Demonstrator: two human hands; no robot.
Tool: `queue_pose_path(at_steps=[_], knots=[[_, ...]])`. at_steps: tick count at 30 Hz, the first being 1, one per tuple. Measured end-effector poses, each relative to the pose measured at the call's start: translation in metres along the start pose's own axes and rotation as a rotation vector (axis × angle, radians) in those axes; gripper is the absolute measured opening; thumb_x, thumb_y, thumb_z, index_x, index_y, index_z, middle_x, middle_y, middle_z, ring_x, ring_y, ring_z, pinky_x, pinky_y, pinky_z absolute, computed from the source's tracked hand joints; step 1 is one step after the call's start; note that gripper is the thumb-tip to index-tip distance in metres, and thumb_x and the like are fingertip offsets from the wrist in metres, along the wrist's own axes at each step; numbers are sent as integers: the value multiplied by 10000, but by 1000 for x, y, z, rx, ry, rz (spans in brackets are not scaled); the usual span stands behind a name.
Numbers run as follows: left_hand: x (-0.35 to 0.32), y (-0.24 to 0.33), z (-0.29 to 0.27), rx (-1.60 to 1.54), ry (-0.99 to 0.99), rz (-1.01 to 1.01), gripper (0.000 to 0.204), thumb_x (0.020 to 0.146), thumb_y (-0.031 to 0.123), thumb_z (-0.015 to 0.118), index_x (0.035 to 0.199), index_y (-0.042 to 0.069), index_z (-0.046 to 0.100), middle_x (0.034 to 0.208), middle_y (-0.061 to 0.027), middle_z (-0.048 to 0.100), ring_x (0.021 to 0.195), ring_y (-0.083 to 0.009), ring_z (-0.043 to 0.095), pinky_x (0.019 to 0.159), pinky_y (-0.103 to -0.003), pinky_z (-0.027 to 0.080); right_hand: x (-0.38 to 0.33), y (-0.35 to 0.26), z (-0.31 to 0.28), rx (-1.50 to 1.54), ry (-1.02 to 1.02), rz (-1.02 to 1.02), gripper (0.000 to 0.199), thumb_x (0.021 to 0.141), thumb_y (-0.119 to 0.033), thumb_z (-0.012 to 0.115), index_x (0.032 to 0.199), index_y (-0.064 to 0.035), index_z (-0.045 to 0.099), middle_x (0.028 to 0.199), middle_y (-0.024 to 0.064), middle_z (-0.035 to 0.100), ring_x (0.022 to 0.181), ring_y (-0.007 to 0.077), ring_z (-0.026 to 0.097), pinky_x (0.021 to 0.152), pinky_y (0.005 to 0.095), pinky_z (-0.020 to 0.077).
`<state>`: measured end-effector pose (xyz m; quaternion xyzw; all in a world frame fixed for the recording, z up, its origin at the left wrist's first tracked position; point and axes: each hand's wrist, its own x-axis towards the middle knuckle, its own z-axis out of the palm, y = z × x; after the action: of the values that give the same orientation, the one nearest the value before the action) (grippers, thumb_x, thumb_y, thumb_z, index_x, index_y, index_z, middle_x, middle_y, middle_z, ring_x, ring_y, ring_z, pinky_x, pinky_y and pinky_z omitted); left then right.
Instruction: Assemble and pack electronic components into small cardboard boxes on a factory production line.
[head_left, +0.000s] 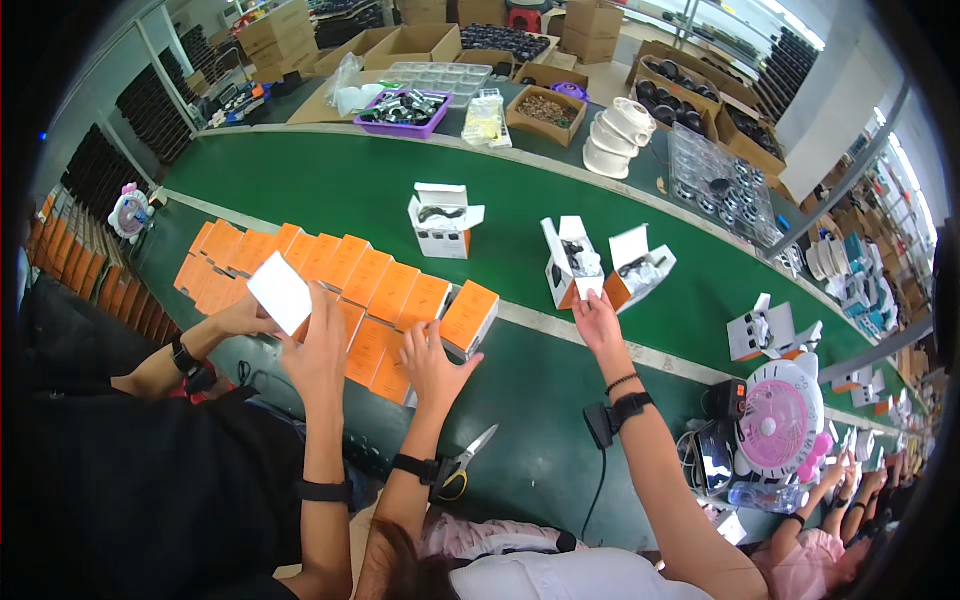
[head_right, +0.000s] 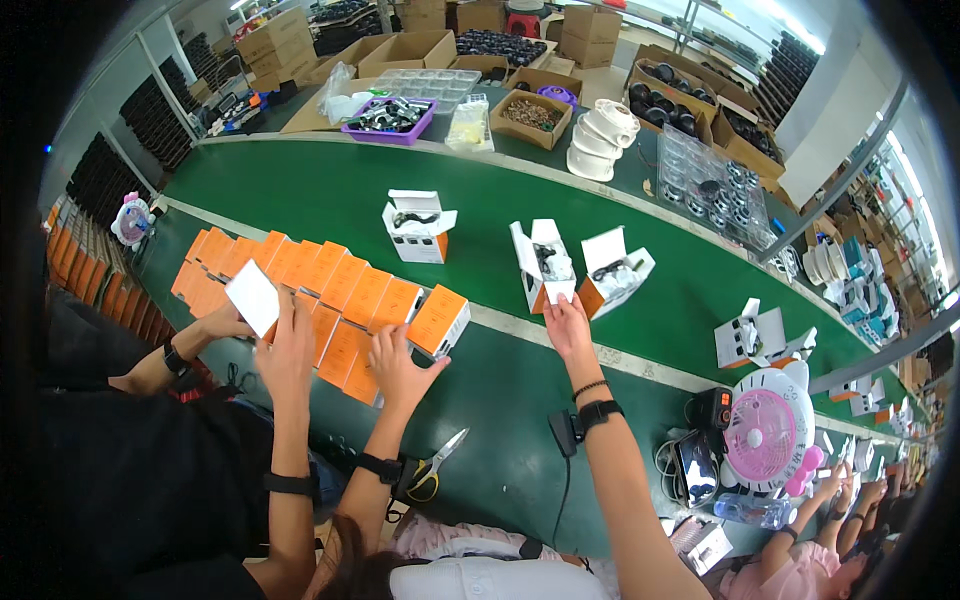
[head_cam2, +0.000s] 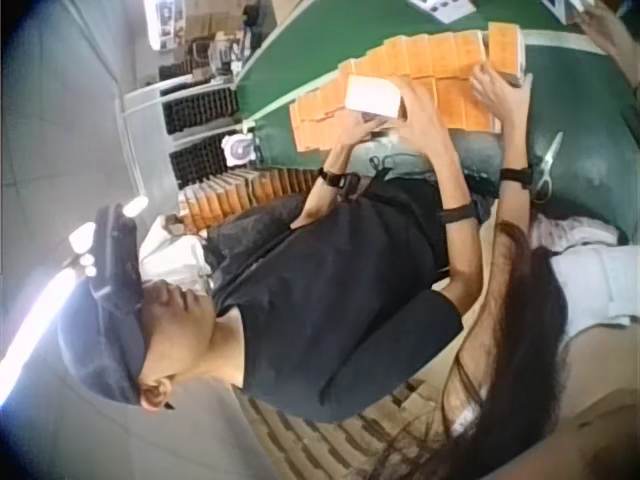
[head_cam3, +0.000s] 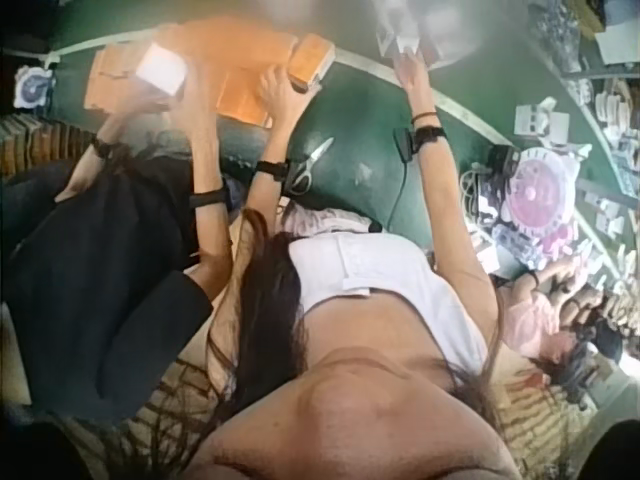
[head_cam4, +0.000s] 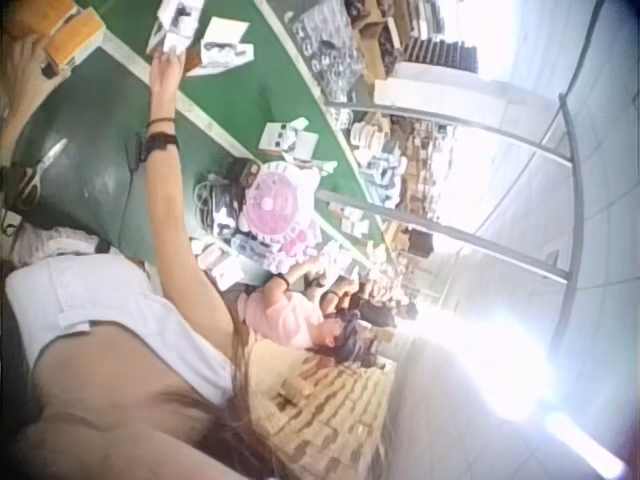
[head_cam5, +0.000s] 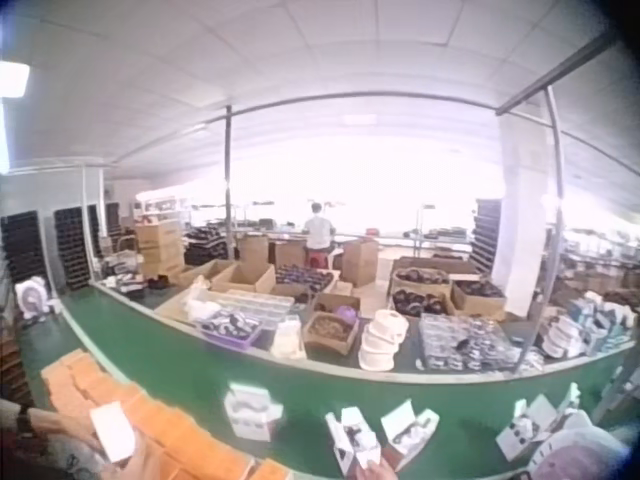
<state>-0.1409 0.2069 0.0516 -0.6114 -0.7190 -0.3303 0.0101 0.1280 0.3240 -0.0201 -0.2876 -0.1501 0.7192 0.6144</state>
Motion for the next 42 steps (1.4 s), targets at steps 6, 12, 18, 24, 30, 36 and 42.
queue_pose_path(at_steps=[6, 12, 18, 24, 30, 36, 42], knots=[[12, -8, 11, 68, -111, -33, 628, 536, 269, 828, 1027, 49, 504, 1097, -115, 463, 1050, -307, 428, 855, -437, 343, -20, -5, 1, -100, 197, 5, 231, 876, -136, 604, 1086, -112, 511, 1007, 15, 593, 948, 152, 564, 802, 305, 430], [-4, 29, -15, -456, -115, 219, 548, 507, 153, 771, 988, 49, 528, 933, -172, 543, 874, -375, 537, 756, -437, 448, -103, -28, 28, -1155, 85, -258, 463, 721, -78, 741, 1125, -66, 515, 976, 13, 591, 857, 124, 576, 778, 289, 451], [-60, 102, -20, -431, -531, 581, 620, 526, 165, 741, 1117, 104, 566, 1107, -82, 544, 1031, -293, 527, 862, -429, 433, -182, -39, 51, -1762, -540, -382, 703, 552, -116, 792, 1185, -38, 494, 1122, 138, 568, 1046, 307, 551, 888, 377, 448], [-80, 103, -1, -332, -557, 682, 770, 576, 298, 759, 1253, 85, 461, 1084, -97, 519, 1034, -274, 505, 883, -395, 392, -225, -34, 8, -1513, -355, -77, 792, 558, -189, 823, 1240, -53, 445, 1168, 180, 551, 1121, 351, 523, 923, 402, 432], [-44, 67, 2, -426, -748, 729, 720, 457, 220, 832, 1098, 76, 536, 1034, -88, 541, 1001, -272, 535, 828, -378, 454, -224, 0, -10, -1727, -153, -250, 721, 490, -275, 863, 1065, 19, 541, 994, 177, 615, 954, 314, 601, 828, 375, 473], [-26, 52, -2, -447, -905, 690, 585, 442, 178, 823, 974, 103, 591, 934, -82, 550, 940, -288, 559, 784, -384, 473, -211, 10, 6, -1672, -226, -311, 608, 456, -224, 835, 960, 18, 597, 900, 177, 636, 843, 312, 636, 765, 367, 500], [1, 31, 8, -596, -1021, 467, 526, 802, 516, 590, 702, 1, 622, 643, -156, 601, 624, -335, 586, 604, -396, 463, -210, 25, 14, -1696, -227, -206, 593, 650, -203, 770, 1151, 13, 537, 1098, 196, 615, 998, 324, 595, 869, 384, 466]])
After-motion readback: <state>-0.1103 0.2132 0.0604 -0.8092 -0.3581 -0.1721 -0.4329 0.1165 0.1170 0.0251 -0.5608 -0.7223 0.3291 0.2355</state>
